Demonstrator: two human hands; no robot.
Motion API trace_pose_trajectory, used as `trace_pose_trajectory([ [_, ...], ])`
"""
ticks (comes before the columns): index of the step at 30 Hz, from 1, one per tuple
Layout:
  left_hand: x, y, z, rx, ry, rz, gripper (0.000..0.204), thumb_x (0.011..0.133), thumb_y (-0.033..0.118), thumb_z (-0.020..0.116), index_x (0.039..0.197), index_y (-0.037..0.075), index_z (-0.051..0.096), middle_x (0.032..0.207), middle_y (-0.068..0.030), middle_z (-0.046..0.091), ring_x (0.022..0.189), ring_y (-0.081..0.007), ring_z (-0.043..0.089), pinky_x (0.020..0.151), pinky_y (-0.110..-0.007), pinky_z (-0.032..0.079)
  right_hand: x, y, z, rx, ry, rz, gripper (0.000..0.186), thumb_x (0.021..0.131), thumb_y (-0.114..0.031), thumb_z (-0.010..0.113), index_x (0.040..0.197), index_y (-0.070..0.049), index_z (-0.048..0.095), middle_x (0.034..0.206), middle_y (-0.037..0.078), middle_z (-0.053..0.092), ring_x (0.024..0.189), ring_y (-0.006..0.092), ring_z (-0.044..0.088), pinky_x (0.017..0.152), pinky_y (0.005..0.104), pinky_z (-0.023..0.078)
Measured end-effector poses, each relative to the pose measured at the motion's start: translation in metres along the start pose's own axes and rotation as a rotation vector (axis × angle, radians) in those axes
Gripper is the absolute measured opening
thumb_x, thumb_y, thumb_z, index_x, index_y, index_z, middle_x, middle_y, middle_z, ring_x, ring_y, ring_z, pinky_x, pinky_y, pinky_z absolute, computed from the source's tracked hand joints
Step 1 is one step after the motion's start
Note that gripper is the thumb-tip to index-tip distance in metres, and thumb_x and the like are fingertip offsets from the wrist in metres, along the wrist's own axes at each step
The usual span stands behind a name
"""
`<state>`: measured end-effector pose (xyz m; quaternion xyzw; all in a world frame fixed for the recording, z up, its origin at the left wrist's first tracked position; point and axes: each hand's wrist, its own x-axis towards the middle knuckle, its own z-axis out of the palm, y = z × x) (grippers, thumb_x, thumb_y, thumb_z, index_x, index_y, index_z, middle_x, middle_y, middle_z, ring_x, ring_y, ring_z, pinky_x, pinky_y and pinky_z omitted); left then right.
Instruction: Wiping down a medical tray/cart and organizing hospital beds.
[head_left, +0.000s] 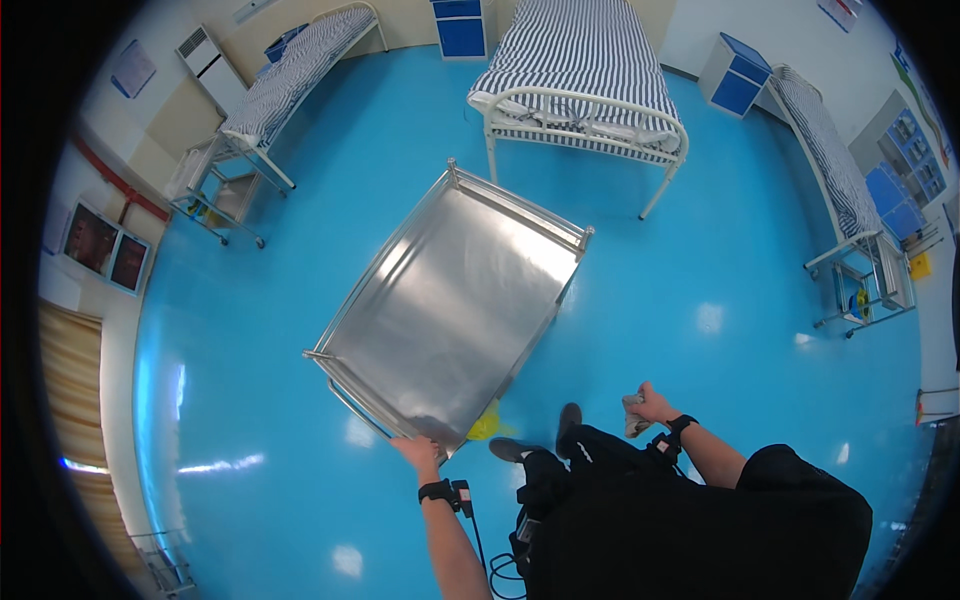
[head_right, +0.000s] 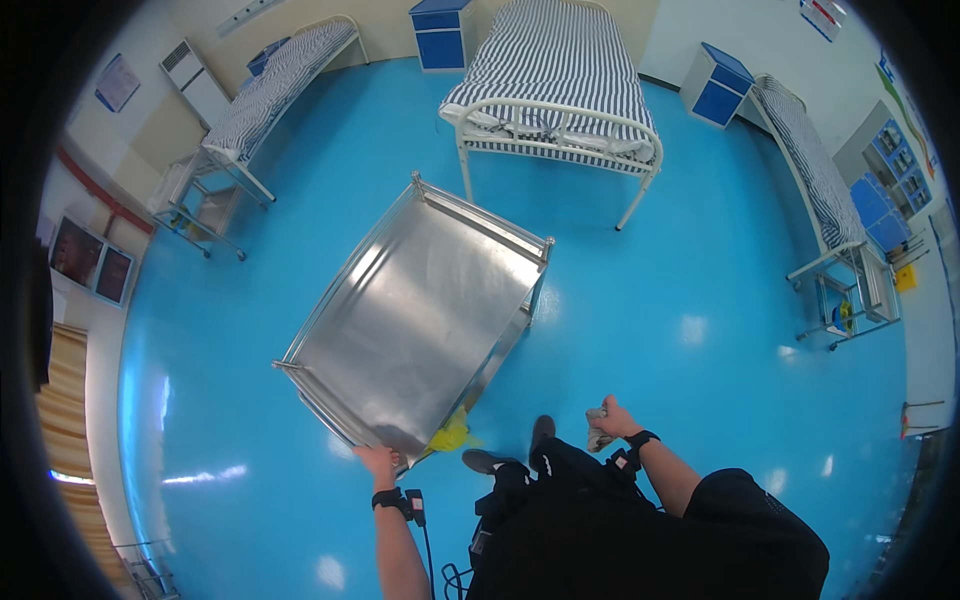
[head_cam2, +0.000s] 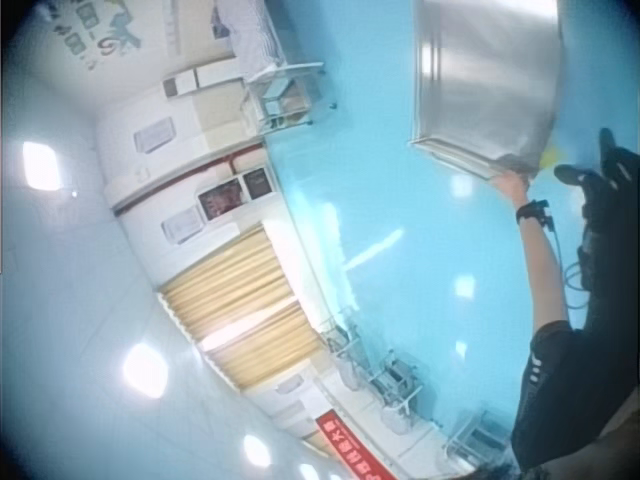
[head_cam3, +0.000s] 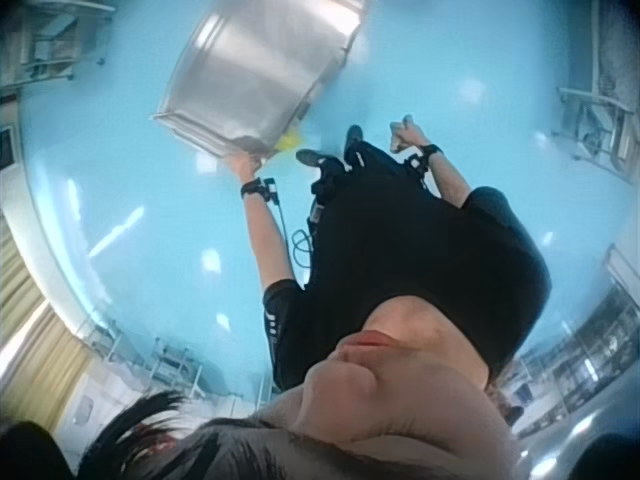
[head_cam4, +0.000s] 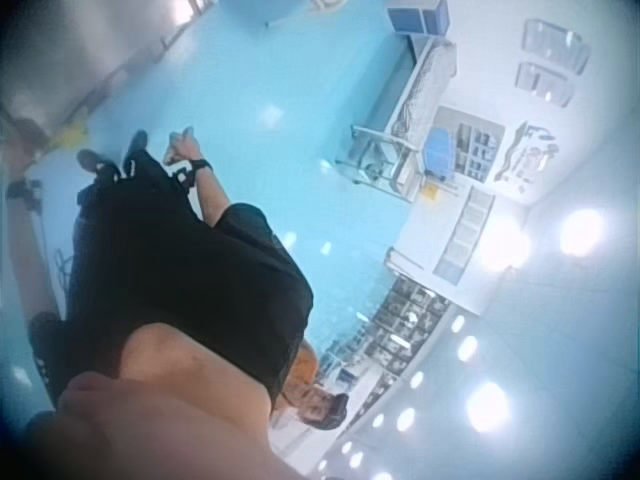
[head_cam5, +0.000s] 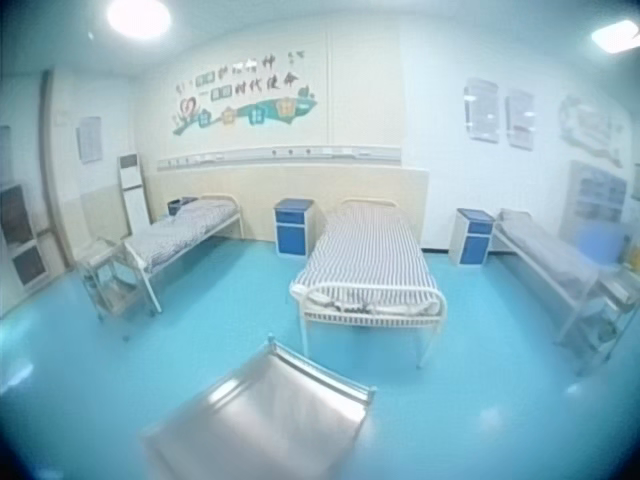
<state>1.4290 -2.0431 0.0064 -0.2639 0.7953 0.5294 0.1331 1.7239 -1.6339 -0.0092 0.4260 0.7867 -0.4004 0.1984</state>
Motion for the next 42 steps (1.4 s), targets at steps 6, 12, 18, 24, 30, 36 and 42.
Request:
trace_pose_trajectory([
  [6, -0.006, 0.006, -0.001, 0.019, 0.012, 0.034, 0.029, 0.080, -0.003, 0.038, 0.103, 0.001, 0.021, 0.065, -0.0152, 0.050, 0.042, -0.0213, 0.051, 0.033, -0.029, 0.041, -0.005, 0.015, -0.009, -0.018, 0.008, 0.029, 0.060, 0.066, -0.037, 0.067, 0.107, -0.005, 0.036, 0.095, 0.023, 0.056, 0.090, 0.0388, 0.056, 0.077, 0.0419, 0.044],
  [12, -0.008, 0.012, -0.003, 0.024, 0.012, -0.028, 0.044, 0.077, -0.007, 0.039, 0.115, 0.001, 0.019, 0.063, -0.0159, 0.049, 0.041, -0.0221, 0.051, 0.035, -0.029, 0.042, -0.011, 0.026, -0.013, -0.005, 0.019, 0.044, 0.060, 0.066, -0.036, 0.067, 0.107, -0.005, 0.036, 0.096, 0.024, 0.055, 0.090, 0.0385, 0.056, 0.076, 0.0418, 0.044],
  [18, -0.016, 0.021, 0.000, 0.073, 0.029, 0.002, 0.043, 0.078, -0.006, 0.040, 0.115, 0.004, 0.021, 0.066, -0.0161, 0.049, 0.043, -0.0215, 0.051, 0.037, -0.029, 0.042, -0.014, 0.036, -0.013, 0.016, 0.001, 0.023, 0.060, 0.067, -0.035, 0.067, 0.109, -0.006, 0.036, 0.098, 0.023, 0.055, 0.092, 0.0370, 0.055, 0.078, 0.0412, 0.044],
  [24, -0.011, 0.010, -0.005, 0.141, 0.010, 0.045, 0.035, 0.081, -0.004, 0.040, 0.111, 0.000, 0.023, 0.068, -0.0171, 0.049, 0.046, -0.0227, 0.052, 0.038, -0.030, 0.044, -0.012, 0.043, -0.012, 0.095, 0.025, 0.030, 0.059, 0.067, -0.036, 0.068, 0.107, -0.005, 0.037, 0.097, 0.023, 0.055, 0.091, 0.0373, 0.055, 0.079, 0.0411, 0.044],
  [30, -0.022, 0.002, -0.002, 0.076, 0.030, 0.070, 0.027, 0.079, -0.004, 0.039, 0.101, -0.003, 0.023, 0.059, -0.0154, 0.048, 0.040, -0.0222, 0.051, 0.033, -0.030, 0.043, -0.010, 0.063, -0.016, 0.198, 0.083, 0.095, 0.060, 0.065, -0.035, 0.069, 0.105, -0.003, 0.038, 0.095, 0.023, 0.055, 0.090, 0.0350, 0.056, 0.078, 0.0401, 0.044],
  [36, -0.016, -0.015, -0.002, 0.093, 0.074, 0.148, 0.028, 0.078, -0.003, 0.042, 0.099, -0.003, 0.024, 0.060, -0.0168, 0.049, 0.039, -0.0244, 0.053, 0.032, -0.032, 0.044, -0.003, 0.091, -0.024, 0.203, 0.113, 0.157, 0.069, 0.061, -0.038, 0.072, 0.108, -0.001, 0.037, 0.098, 0.022, 0.054, 0.091, 0.0318, 0.055, 0.077, 0.0381, 0.044],
  [42, -0.024, -0.006, -0.001, 0.165, 0.054, -0.009, 0.037, 0.078, -0.005, 0.042, 0.109, -0.002, 0.022, 0.083, -0.0248, 0.050, 0.045, -0.0299, 0.054, 0.036, -0.034, 0.047, 0.007, 0.099, -0.032, 0.182, 0.162, 0.224, 0.066, 0.061, -0.031, 0.072, 0.108, 0.000, 0.037, 0.099, 0.023, 0.054, 0.094, 0.0334, 0.055, 0.080, 0.0388, 0.044],
])
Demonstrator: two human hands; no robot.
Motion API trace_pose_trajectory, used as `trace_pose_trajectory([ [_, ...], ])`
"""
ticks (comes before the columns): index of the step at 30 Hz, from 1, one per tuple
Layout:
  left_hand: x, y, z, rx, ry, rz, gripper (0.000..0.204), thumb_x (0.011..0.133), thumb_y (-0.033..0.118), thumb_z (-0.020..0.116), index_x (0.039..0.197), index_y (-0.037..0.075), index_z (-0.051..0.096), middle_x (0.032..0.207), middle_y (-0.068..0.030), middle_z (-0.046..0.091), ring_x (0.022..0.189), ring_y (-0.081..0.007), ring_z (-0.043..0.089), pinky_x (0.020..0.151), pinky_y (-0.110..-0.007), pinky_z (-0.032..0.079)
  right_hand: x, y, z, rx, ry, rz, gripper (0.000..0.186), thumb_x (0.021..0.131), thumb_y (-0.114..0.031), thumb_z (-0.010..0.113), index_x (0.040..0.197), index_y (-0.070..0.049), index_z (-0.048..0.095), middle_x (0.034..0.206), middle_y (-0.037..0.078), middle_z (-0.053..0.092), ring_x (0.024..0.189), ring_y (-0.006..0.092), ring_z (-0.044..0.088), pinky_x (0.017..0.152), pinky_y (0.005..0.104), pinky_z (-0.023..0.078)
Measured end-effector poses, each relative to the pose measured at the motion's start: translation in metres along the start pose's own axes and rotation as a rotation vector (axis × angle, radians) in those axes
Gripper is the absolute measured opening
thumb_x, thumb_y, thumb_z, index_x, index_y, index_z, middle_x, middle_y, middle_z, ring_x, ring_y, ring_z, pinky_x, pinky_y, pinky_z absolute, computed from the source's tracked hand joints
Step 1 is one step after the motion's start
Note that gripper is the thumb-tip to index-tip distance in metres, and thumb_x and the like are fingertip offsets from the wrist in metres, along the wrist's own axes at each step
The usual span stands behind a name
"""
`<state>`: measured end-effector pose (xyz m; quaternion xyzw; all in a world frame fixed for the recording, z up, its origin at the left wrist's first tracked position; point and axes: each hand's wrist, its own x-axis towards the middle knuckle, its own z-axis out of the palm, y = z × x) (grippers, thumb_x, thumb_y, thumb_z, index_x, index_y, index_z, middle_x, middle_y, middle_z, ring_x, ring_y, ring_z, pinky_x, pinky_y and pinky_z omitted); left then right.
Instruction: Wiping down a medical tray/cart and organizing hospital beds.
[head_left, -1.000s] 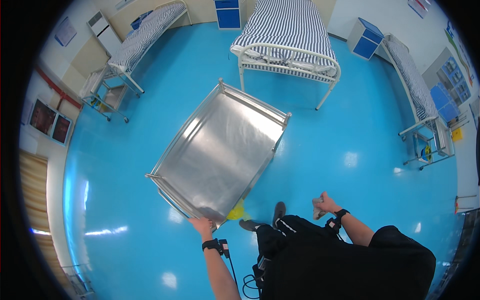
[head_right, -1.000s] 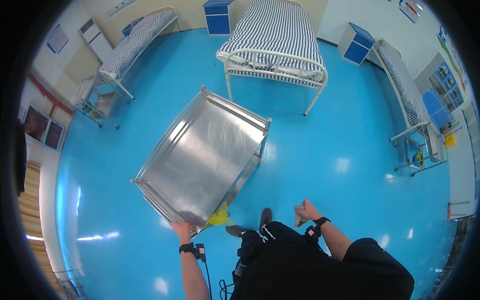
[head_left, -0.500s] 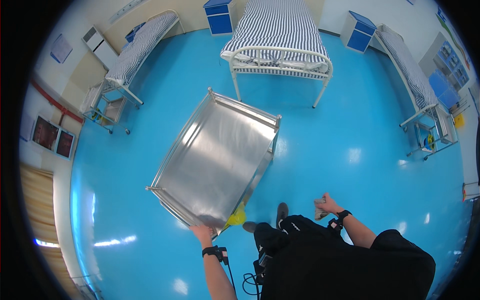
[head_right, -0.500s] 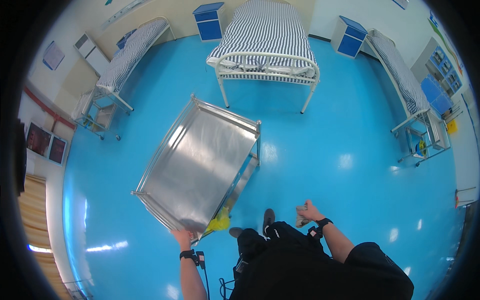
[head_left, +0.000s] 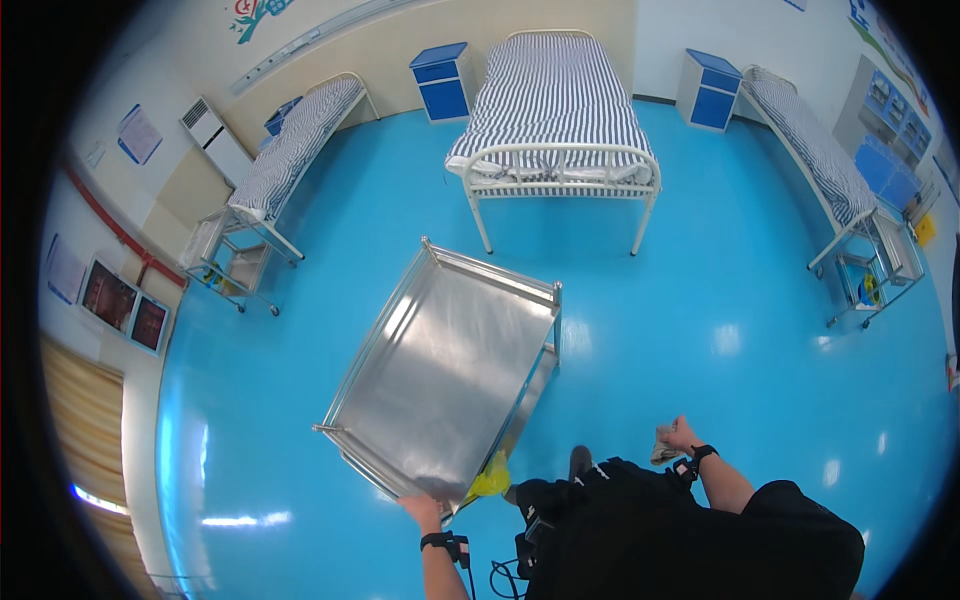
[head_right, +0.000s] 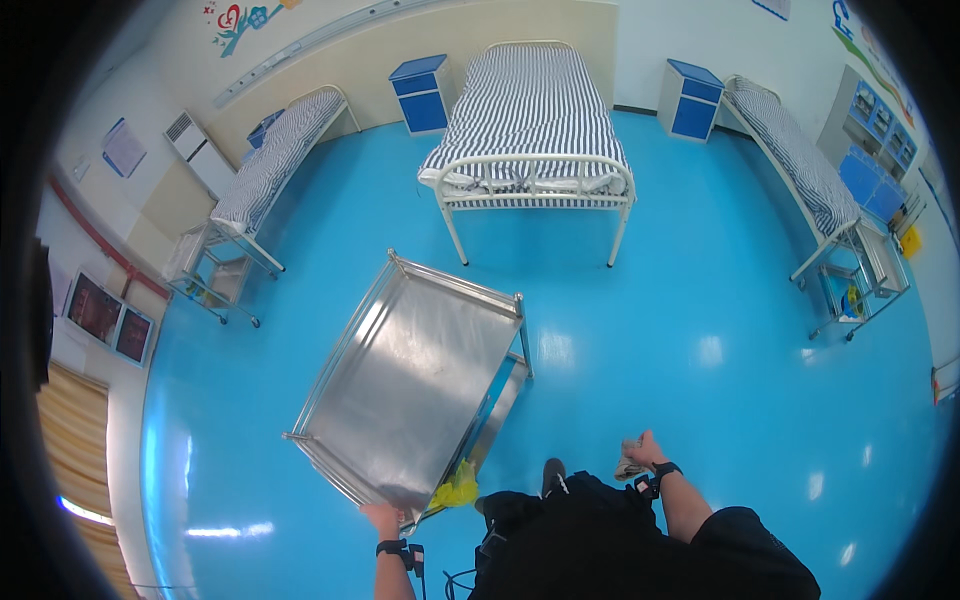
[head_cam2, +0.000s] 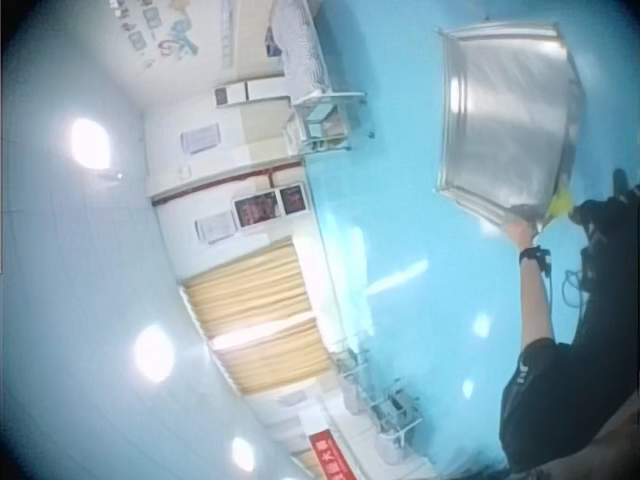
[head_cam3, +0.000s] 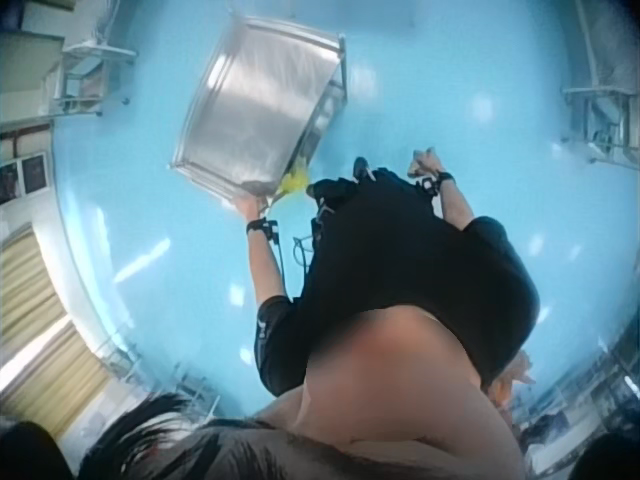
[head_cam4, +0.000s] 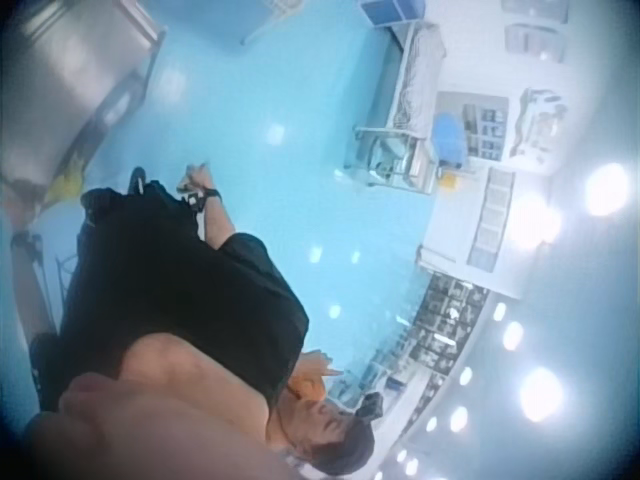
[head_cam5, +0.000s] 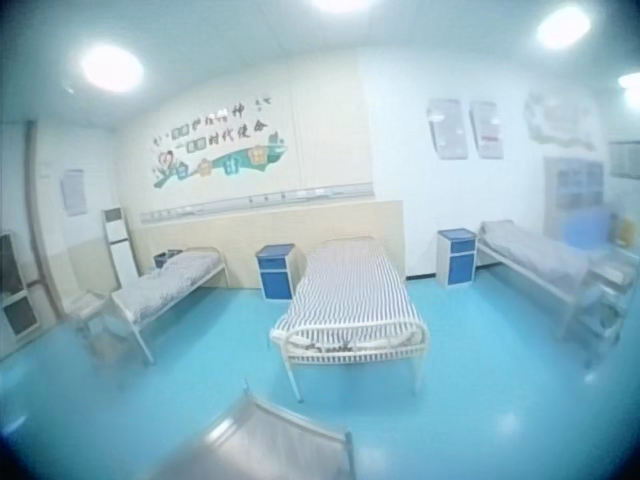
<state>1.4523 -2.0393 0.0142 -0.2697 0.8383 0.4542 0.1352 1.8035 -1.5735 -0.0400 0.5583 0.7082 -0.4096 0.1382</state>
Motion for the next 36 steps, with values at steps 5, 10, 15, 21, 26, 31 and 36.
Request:
trace_pose_trajectory([
  [5, 0.004, -0.006, 0.004, -0.048, 0.027, 0.016, 0.037, 0.078, -0.005, 0.042, 0.110, -0.002, 0.023, 0.092, -0.0264, 0.048, 0.051, -0.0315, 0.055, 0.040, -0.036, 0.048, 0.007, -0.018, 0.001, 0.036, 0.001, -0.038, 0.065, 0.060, -0.031, 0.072, 0.108, -0.001, 0.040, 0.101, 0.022, 0.054, 0.096, 0.0336, 0.054, 0.081, 0.0388, 0.044],
  [10, 0.002, -0.009, 0.005, 0.021, 0.089, 0.098, 0.030, 0.076, -0.005, 0.042, 0.098, -0.001, 0.023, 0.066, -0.0215, 0.051, 0.040, -0.0283, 0.054, 0.033, -0.034, 0.045, 0.011, -0.038, 0.000, -0.004, -0.048, -0.094, 0.066, 0.062, -0.035, 0.070, 0.111, -0.003, 0.039, 0.102, 0.023, 0.054, 0.097, 0.0352, 0.054, 0.081, 0.0390, 0.044],
  [15, -0.001, -0.007, 0.002, -0.015, 0.060, 0.090, 0.033, 0.076, -0.006, 0.042, 0.103, -0.001, 0.024, 0.077, -0.0236, 0.050, 0.048, -0.0304, 0.055, 0.037, -0.035, 0.046, 0.010, -0.049, 0.001, -0.033, -0.098, -0.106, 0.068, 0.063, -0.035, 0.070, 0.113, -0.004, 0.037, 0.104, 0.023, 0.053, 0.099, 0.0352, 0.053, 0.082, 0.0396, 0.043],
  [21, 0.004, -0.012, 0.006, -0.023, 0.048, 0.107, 0.036, 0.077, -0.007, 0.042, 0.108, -0.003, 0.024, 0.089, -0.0249, 0.049, 0.059, -0.0330, 0.057, 0.044, -0.038, 0.049, 0.011, -0.035, 0.003, -0.046, -0.110, -0.079, 0.067, 0.064, -0.035, 0.070, 0.112, -0.002, 0.037, 0.105, 0.023, 0.053, 0.099, 0.0351, 0.053, 0.083, 0.0393, 0.043],
  [26, 0.010, -0.017, 0.009, -0.050, 0.044, 0.081, 0.035, 0.077, -0.008, 0.041, 0.107, -0.002, 0.024, 0.089, -0.0239, 0.049, 0.060, -0.0334, 0.056, 0.045, -0.039, 0.049, 0.006, -0.026, 0.005, -0.049, -0.111, -0.070, 0.068, 0.063, -0.034, 0.070, 0.113, -0.002, 0.036, 0.106, 0.023, 0.053, 0.100, 0.0347, 0.053, 0.084, 0.0391, 0.043],
  [31, 0.001, -0.007, 0.007, -0.050, 0.037, 0.043, 0.035, 0.076, -0.009, 0.042, 0.106, -0.002, 0.024, 0.091, -0.0250, 0.049, 0.062, -0.0342, 0.057, 0.045, -0.038, 0.049, -0.001, -0.030, 0.000, -0.050, -0.145, -0.016, 0.070, 0.062, -0.034, 0.070, 0.114, -0.002, 0.036, 0.107, 0.023, 0.053, 0.099, 0.0352, 0.053, 0.084, 0.0394, 0.043],
  [36, -0.007, -0.005, 0.006, -0.056, 0.033, 0.075, 0.036, 0.076, -0.009, 0.042, 0.107, -0.002, 0.025, 0.096, -0.0268, 0.049, 0.068, -0.0362, 0.058, 0.047, -0.039, 0.050, 0.019, -0.022, 0.002, -0.063, -0.135, -0.048, 0.072, 0.063, -0.038, 0.068, 0.115, -0.001, 0.036, 0.107, 0.023, 0.053, 0.099, 0.0356, 0.053, 0.084, 0.0397, 0.043],
])
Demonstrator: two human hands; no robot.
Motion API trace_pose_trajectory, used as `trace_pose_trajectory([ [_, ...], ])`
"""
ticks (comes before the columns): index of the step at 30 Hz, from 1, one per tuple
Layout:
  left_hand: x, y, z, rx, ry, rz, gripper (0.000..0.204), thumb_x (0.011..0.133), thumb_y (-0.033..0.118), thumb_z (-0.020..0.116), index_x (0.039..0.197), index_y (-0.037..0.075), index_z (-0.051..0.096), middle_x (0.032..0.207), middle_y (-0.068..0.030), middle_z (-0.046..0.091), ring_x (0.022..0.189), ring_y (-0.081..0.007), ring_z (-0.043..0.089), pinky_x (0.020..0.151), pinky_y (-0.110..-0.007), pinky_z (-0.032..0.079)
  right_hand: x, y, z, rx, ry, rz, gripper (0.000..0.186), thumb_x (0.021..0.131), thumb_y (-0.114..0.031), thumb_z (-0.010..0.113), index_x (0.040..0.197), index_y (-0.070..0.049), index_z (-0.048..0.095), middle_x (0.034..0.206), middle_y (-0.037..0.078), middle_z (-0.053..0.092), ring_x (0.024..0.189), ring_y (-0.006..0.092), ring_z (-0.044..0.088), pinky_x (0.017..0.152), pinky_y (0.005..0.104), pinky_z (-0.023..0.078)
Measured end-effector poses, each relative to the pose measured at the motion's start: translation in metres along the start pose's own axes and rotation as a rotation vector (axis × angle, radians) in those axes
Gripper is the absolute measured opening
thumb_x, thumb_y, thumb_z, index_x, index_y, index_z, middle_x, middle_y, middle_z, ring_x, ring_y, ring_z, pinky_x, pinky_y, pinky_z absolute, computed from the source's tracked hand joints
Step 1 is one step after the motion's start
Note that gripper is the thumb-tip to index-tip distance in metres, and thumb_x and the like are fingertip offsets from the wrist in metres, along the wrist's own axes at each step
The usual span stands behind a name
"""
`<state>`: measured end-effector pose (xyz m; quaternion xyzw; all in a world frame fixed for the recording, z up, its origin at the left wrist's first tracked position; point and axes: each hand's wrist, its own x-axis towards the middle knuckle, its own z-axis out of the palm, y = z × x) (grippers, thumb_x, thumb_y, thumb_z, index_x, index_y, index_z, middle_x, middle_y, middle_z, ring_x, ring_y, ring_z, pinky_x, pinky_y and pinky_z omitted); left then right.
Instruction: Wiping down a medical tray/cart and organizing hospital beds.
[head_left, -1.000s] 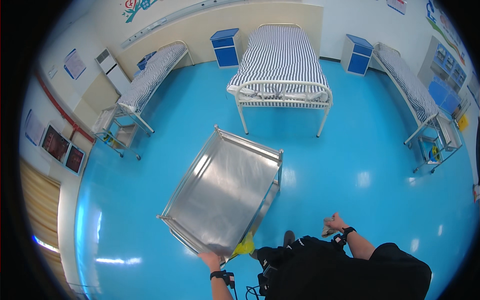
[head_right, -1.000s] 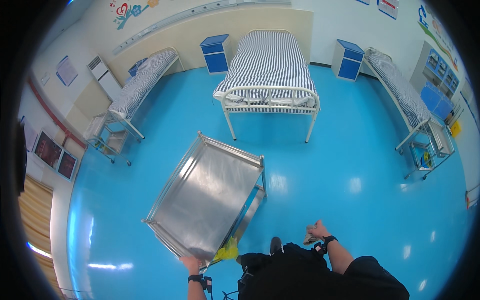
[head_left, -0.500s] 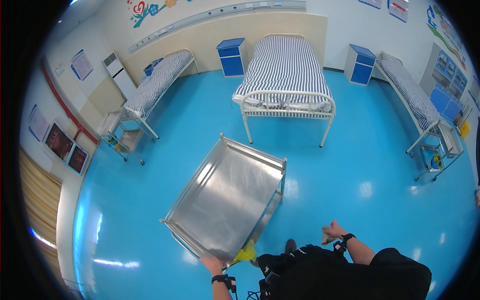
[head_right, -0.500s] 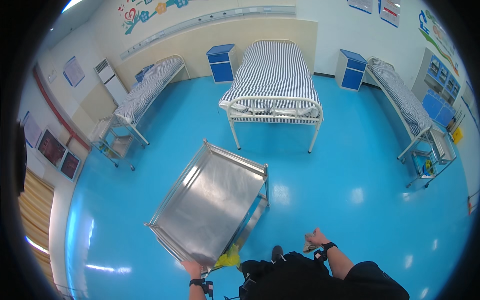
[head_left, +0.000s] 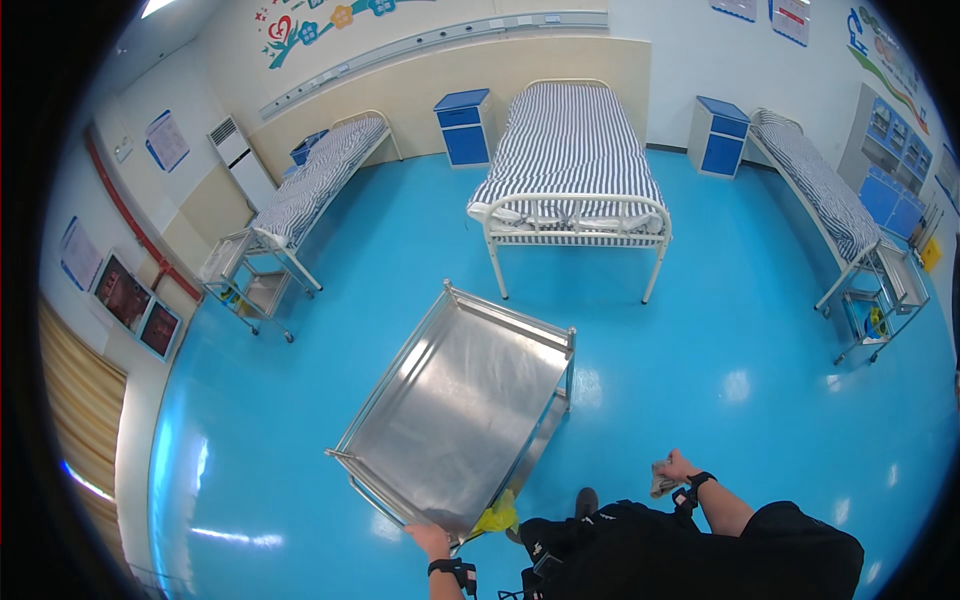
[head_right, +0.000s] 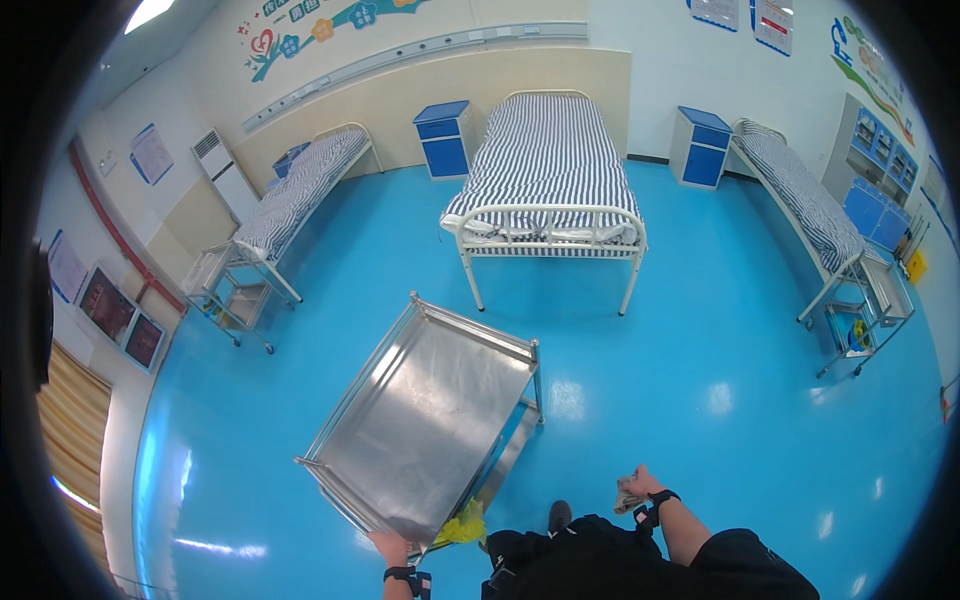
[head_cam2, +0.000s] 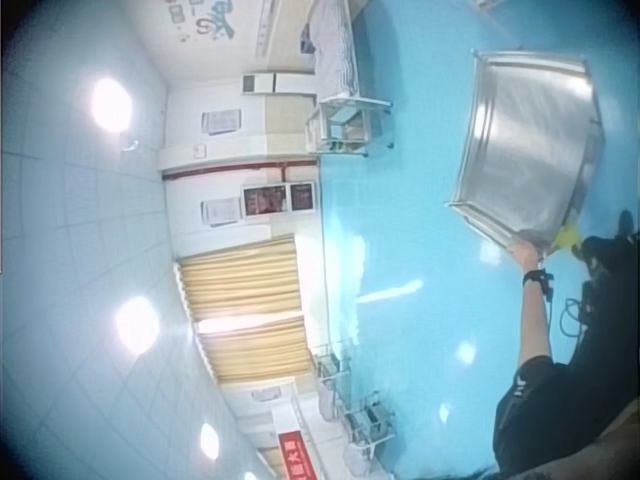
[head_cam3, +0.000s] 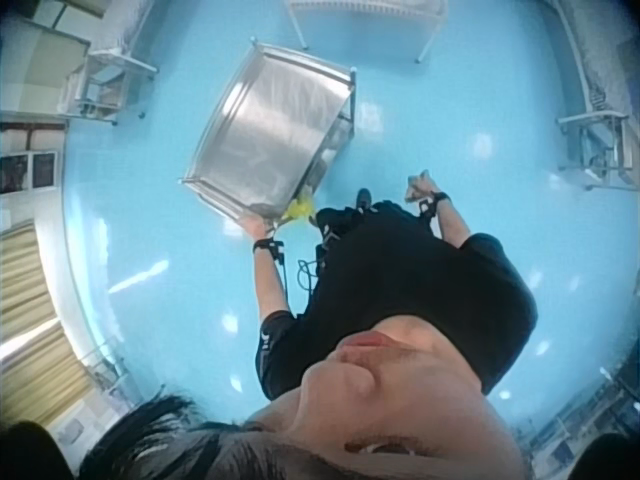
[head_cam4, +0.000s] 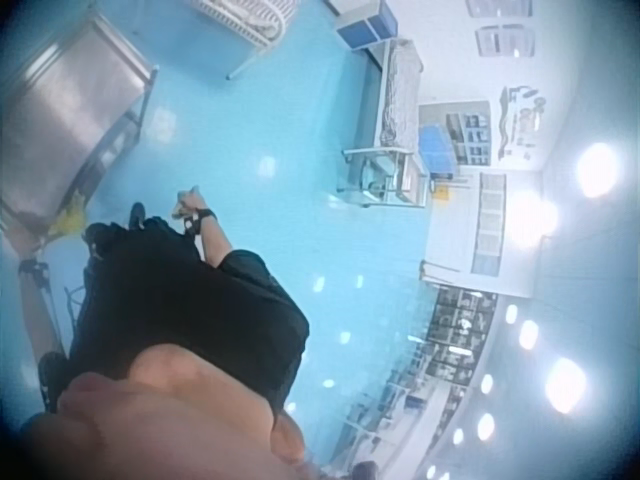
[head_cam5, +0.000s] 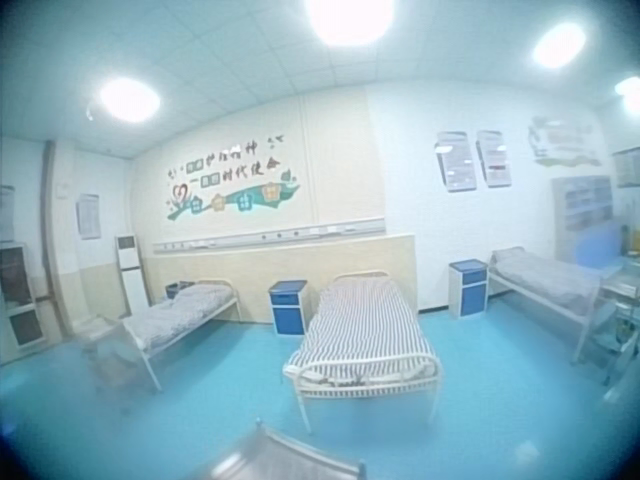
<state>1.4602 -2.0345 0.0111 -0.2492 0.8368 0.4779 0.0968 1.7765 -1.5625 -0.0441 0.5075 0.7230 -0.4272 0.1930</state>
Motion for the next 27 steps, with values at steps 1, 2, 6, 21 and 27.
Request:
trace_pose_trajectory([
  [1, -0.001, 0.001, 0.000, 0.004, -0.014, 0.001, 0.037, 0.075, -0.010, 0.042, 0.107, -0.002, 0.025, 0.097, -0.0273, 0.049, 0.071, -0.0369, 0.058, 0.050, -0.040, 0.050, 0.003, -0.001, -0.001, -0.001, -0.009, -0.011, 0.073, 0.063, -0.039, 0.068, 0.116, -0.001, 0.036, 0.108, 0.024, 0.053, 0.100, 0.0356, 0.053, 0.084, 0.0398, 0.043],
  [2, 0.000, -0.001, 0.000, 0.004, -0.015, 0.002, 0.037, 0.075, -0.010, 0.042, 0.107, -0.002, 0.025, 0.097, -0.0273, 0.049, 0.071, -0.0369, 0.058, 0.050, -0.040, 0.050, 0.007, -0.002, 0.000, 0.000, -0.008, -0.011, 0.073, 0.063, -0.039, 0.068, 0.116, -0.001, 0.036, 0.108, 0.024, 0.053, 0.100, 0.0356, 0.053, 0.084, 0.0398, 0.043],
  [6, 0.012, -0.024, -0.002, 0.094, 0.045, 0.067, 0.036, 0.074, -0.008, 0.045, 0.105, -0.005, 0.028, 0.099, -0.0290, 0.049, 0.085, -0.0414, 0.055, 0.069, -0.043, 0.046, 0.015, -0.020, -0.004, -0.030, -0.015, -0.043, 0.070, 0.064, -0.038, 0.067, 0.116, -0.003, 0.036, 0.107, 0.023, 0.053, 0.100, 0.0355, 0.053, 0.084, 0.0396, 0.043],
  [21, 0.039, -0.101, -0.013, 0.390, -0.025, 0.359, 0.048, 0.076, 0.001, 0.047, 0.118, -0.008, 0.026, 0.107, -0.0279, 0.049, 0.095, -0.0399, 0.051, 0.083, -0.041, 0.042, -0.002, -0.139, -0.049, 0.029, 0.092, -0.326, 0.070, 0.066, -0.036, 0.065, 0.121, -0.005, 0.034, 0.106, 0.024, 0.053, 0.098, 0.0364, 0.053, 0.082, 0.0405, 0.043],
  [27, 0.033, -0.104, -0.026, 1.356, -0.021, 1.061, 0.032, 0.074, 0.024, 0.055, 0.096, 0.001, 0.054, 0.092, -0.0177, 0.060, 0.090, -0.0337, 0.055, 0.083, -0.041, 0.040, -0.048, -0.162, -0.168, 0.759, 0.618, -0.717, 0.082, 0.074, -0.026, 0.064, 0.137, -0.004, 0.016, 0.130, 0.020, 0.035, 0.116, 0.0303, 0.040, 0.095, 0.0397, 0.035],
])
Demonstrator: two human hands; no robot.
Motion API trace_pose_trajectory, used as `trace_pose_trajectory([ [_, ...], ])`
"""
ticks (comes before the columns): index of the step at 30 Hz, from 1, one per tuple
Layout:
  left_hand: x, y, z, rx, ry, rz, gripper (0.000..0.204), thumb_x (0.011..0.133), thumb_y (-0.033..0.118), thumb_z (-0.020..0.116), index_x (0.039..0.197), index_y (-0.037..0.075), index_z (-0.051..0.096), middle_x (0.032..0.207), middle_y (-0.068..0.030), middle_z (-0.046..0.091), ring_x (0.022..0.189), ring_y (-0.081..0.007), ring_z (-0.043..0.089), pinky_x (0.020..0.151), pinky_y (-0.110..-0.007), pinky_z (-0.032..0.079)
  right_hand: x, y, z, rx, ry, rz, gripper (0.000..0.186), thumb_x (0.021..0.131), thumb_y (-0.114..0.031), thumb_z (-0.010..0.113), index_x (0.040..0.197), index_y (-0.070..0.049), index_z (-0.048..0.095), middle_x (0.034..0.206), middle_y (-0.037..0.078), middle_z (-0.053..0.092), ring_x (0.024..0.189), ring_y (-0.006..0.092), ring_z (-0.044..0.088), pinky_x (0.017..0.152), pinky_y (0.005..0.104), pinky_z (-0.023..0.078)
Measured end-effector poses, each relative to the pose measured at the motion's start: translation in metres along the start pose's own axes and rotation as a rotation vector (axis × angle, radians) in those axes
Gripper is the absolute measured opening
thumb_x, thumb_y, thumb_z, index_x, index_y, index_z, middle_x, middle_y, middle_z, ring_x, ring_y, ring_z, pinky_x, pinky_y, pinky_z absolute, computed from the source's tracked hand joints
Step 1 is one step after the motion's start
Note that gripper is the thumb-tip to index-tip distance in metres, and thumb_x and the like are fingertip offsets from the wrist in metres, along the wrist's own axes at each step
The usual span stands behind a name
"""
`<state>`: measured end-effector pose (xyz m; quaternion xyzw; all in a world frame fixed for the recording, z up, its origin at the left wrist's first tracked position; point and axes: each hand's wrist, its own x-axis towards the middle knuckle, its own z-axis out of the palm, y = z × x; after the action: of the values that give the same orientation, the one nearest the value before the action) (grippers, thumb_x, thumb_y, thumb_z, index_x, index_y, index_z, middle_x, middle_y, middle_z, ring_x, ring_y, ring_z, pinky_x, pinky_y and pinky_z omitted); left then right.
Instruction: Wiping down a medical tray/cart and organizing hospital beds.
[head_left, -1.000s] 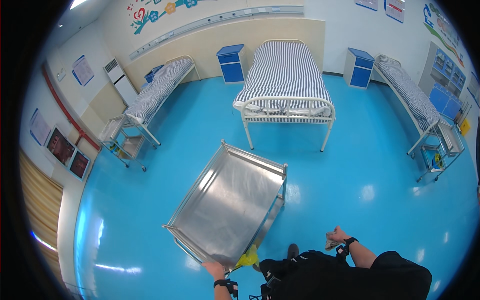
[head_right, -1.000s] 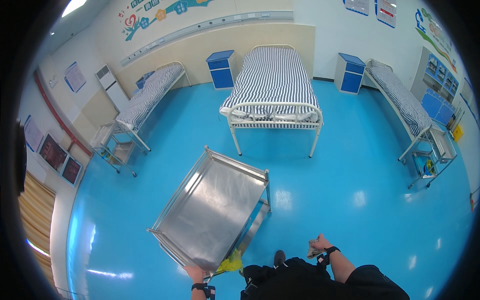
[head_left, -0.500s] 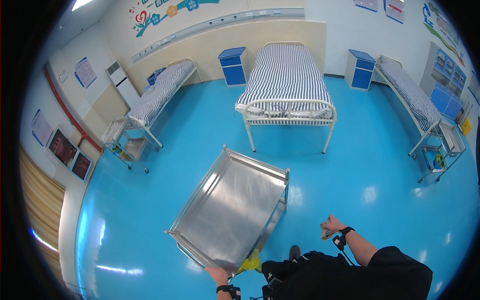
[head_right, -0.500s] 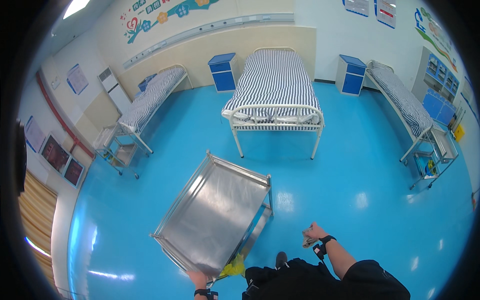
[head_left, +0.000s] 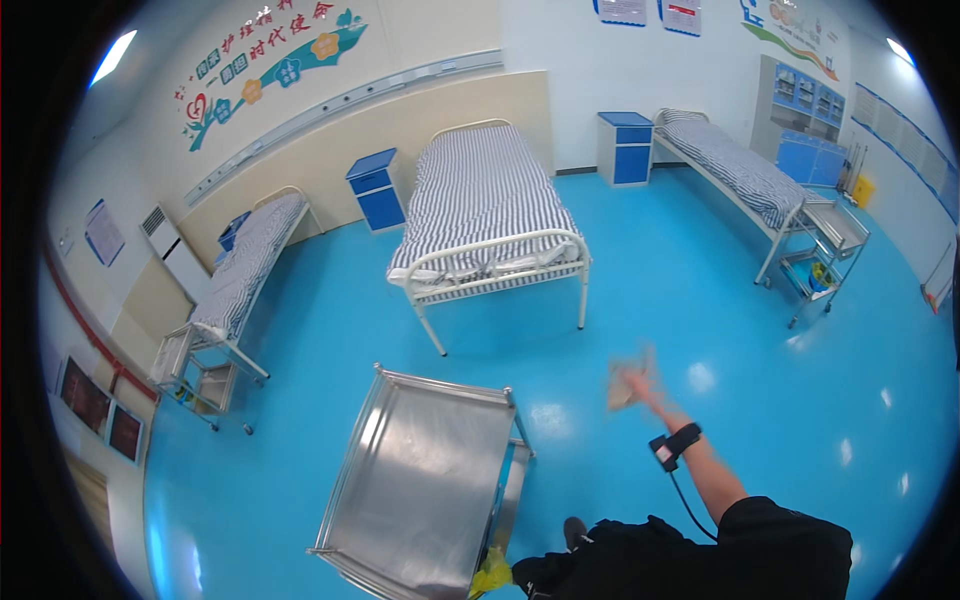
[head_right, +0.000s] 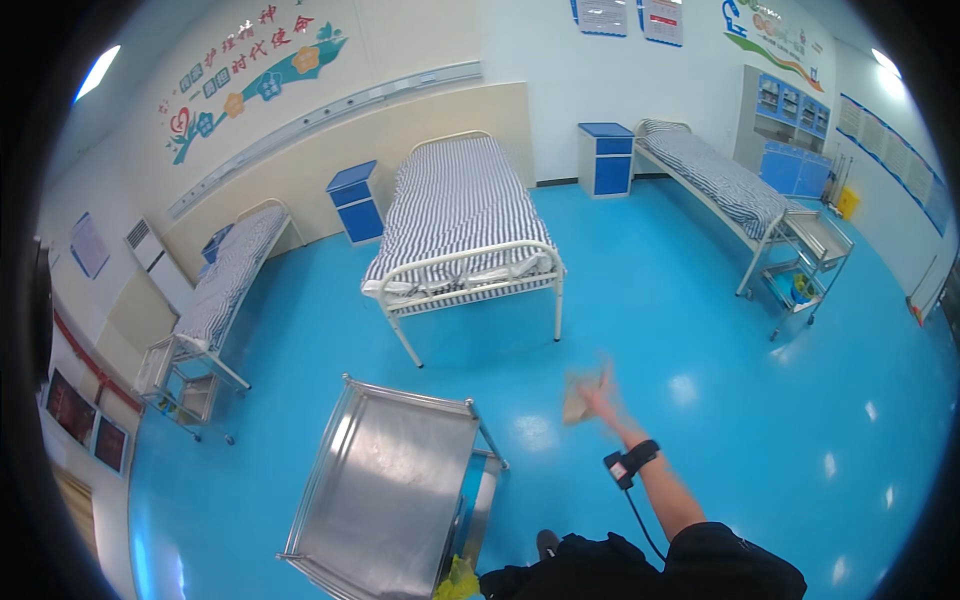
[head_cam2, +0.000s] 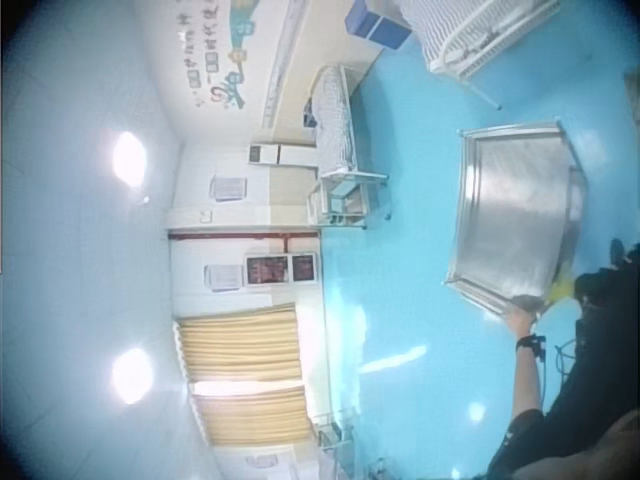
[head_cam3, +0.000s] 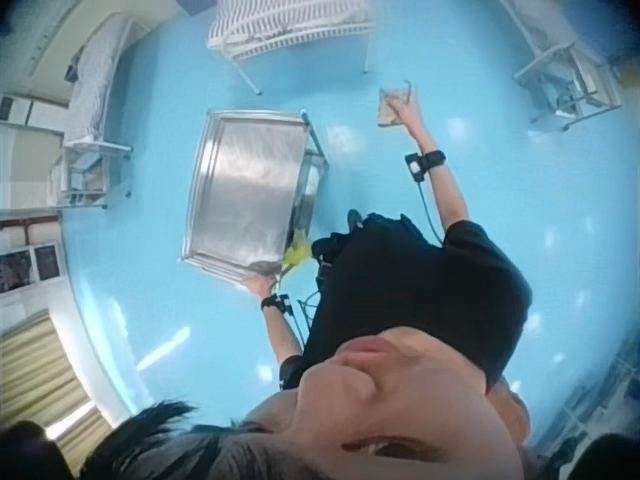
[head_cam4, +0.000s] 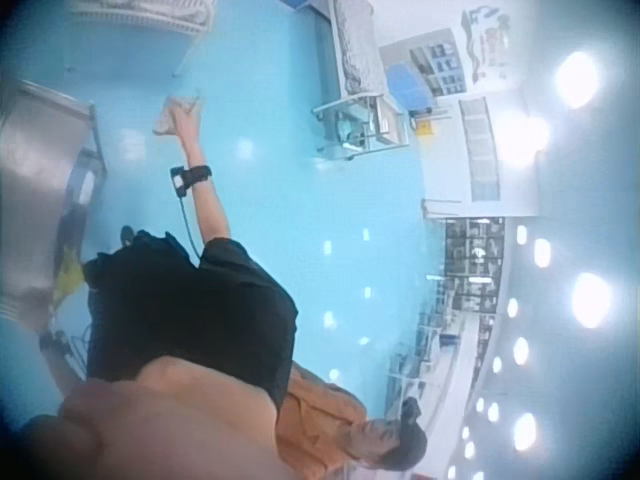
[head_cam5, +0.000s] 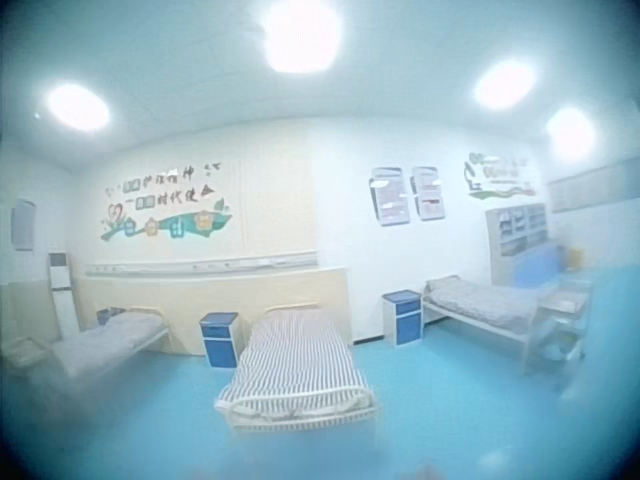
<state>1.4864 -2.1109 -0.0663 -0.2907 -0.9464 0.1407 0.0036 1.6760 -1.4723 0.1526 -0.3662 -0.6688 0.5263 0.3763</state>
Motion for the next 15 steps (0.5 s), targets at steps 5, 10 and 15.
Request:
trace_pose_trajectory([
  [5, 0.001, -0.009, -0.075, 0.099, -0.209, 0.227, 0.026, 0.076, 0.026, 0.053, 0.078, 0.001, 0.059, 0.077, -0.0175, 0.062, 0.077, -0.0309, 0.057, 0.072, -0.040, 0.043, -0.012, -0.209, -0.119, -0.436, 0.838, -0.663, 0.060, 0.082, -0.016, 0.055, 0.133, -0.002, 0.027, 0.130, 0.013, 0.035, 0.118, 0.0234, 0.036, 0.099, 0.0338, 0.029],
  [10, 0.005, -0.007, -0.032, -0.727, -0.165, -0.394, 0.030, 0.077, 0.022, 0.050, 0.072, -0.006, 0.056, 0.067, -0.0205, 0.059, 0.060, -0.0327, 0.055, 0.056, -0.045, 0.041, -0.087, -0.314, -0.177, -0.492, 1.031, -1.314, 0.045, 0.084, -0.012, 0.051, 0.127, -0.002, 0.037, 0.125, 0.015, 0.042, 0.114, 0.0242, 0.043, 0.095, 0.0342, 0.036],
  [15, -0.002, 0.001, -0.026, -1.000, 0.338, -0.567, 0.032, 0.077, 0.028, 0.051, 0.069, -0.002, 0.059, 0.066, -0.0182, 0.060, 0.061, -0.0310, 0.056, 0.060, -0.046, 0.042, -0.113, -0.310, -0.185, -1.005, 1.141, -1.445, 0.034, 0.086, -0.008, 0.050, 0.119, -0.005, 0.044, 0.132, 0.022, 0.033, 0.117, 0.0379, 0.040, 0.092, 0.0427, 0.040],
])
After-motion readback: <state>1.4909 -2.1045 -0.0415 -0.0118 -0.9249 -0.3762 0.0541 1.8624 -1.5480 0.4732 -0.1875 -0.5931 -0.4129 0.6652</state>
